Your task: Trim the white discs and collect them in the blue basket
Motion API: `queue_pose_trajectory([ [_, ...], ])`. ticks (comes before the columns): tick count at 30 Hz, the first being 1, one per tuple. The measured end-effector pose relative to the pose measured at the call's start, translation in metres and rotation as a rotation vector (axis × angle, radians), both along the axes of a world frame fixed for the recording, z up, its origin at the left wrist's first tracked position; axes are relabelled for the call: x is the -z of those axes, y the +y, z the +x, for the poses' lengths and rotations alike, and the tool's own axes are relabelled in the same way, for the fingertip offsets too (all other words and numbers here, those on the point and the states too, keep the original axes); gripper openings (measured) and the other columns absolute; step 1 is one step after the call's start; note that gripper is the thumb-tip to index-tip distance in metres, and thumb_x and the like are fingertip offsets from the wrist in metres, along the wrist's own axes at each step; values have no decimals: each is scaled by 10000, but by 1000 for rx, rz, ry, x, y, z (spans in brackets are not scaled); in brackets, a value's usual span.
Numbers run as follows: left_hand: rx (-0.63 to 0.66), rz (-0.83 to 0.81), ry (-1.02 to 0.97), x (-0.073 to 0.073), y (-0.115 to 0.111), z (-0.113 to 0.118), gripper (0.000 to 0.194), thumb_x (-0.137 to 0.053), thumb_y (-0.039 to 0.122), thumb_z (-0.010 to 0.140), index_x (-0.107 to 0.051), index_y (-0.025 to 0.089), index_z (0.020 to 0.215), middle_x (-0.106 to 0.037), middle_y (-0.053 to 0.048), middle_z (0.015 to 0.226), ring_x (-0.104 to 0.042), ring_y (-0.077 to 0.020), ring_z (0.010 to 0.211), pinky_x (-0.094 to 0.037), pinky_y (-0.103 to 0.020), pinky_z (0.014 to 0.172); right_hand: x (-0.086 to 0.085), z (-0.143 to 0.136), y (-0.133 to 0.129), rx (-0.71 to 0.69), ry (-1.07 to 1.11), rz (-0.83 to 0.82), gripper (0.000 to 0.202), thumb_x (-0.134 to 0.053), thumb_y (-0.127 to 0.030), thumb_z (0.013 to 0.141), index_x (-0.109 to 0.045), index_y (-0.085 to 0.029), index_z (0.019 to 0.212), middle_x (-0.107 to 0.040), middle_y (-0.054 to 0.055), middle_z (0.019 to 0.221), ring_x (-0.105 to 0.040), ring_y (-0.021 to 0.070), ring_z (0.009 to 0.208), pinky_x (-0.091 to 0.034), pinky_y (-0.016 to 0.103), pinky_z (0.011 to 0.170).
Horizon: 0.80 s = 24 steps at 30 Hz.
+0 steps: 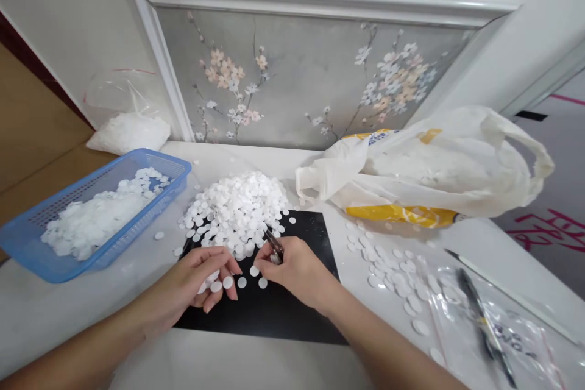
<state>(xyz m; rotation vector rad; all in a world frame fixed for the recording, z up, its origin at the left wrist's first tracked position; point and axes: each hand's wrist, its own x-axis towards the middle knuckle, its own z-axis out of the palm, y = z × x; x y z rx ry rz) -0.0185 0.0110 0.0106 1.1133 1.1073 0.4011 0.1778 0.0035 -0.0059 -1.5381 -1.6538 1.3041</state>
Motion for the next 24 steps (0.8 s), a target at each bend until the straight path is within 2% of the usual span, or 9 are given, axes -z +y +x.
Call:
queue_pose_trajectory([
  [9,27,5,9,-1,-2,1,421,-376,495,879,-575,135,790,-671,-61,653,-417,-53,385,-214,-185,400,-5,-2,-3,-17,108,-81,115,-531,-245,766,-544,-188,666,-416,-68,536,-324,83,493,-270,221,482],
  [15,65,-9,-10,6,-5,2,464,-375,553,868,-586,141,836,-672,-51,665,-420,-45,376,-247,-179,409,-6,-9,-7,15,124,-37,90,-549,-225,736,-536,-177,661,-452,-57,559,-359,93,532,-292,219,503],
  [19,108,4,-45,10,-7,3,366,-496,510,829,-544,150,782,-678,-49,692,-419,-39,387,-237,-176,409,-10,-16,-11,-3,101,-20,83,-555,-207,733,-542,-170,660,-433,-58,575,-364,91,551,-304,215,522],
  [22,110,28,-69,6,-7,3,295,-579,444,791,-522,156,763,-654,-26,668,-395,-33,391,-236,-176,414,-12,-21,-12,1,201,-37,147,-577,-292,770,-544,-171,694,-458,-52,586,-371,84,525,-304,211,496],
  [24,62,60,-97,-4,-3,-1,296,-569,449,791,-520,161,746,-575,17,586,-349,-33,390,-218,-176,405,-16,-24,-7,31,319,-95,264,-561,-415,805,-537,-169,712,-472,-47,579,-353,71,474,-270,202,441],
])
